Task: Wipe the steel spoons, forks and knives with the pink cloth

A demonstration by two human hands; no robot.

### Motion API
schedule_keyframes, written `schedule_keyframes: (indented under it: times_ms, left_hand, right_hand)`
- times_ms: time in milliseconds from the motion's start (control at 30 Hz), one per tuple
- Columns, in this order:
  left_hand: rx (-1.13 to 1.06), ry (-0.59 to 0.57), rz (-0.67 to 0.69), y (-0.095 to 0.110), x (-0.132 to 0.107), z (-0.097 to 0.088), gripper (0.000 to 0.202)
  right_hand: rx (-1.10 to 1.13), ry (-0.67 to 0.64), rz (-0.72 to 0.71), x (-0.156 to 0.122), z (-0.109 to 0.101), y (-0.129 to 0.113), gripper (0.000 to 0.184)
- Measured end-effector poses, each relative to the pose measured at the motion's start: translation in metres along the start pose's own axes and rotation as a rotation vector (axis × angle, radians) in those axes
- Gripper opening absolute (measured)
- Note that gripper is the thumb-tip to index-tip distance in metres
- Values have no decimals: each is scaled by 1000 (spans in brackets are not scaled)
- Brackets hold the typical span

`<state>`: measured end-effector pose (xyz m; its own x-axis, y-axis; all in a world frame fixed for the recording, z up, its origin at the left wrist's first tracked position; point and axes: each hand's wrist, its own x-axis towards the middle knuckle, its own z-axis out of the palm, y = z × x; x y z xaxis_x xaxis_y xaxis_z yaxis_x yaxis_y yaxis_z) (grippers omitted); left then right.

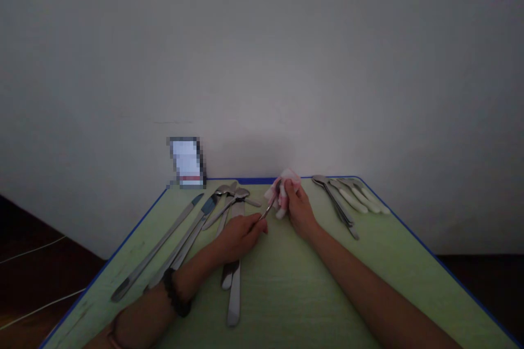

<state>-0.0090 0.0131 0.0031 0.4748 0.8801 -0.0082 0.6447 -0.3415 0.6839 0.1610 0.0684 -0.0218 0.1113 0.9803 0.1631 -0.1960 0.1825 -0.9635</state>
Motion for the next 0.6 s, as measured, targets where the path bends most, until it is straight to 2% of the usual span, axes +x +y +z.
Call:
schedule_keyframes:
  times_ms: [100,300,433,600]
  left_hand:
    - [-12,-15,-14,0,0,-1,38]
    - [-109,-7,-36,0,0,-1,40]
    - [-101,0,-7,-2,1,0,38]
    - [-98,1,-9,-3,1,1,36]
  right_hand:
    - [-8,-9,21,0,-1,-2,50]
    - [39,-182,126,-3,-2,-9,39]
    - [13,-128,132,-5,0,-12,36]
    - [-89,-109,56,-8,3,-16,43]
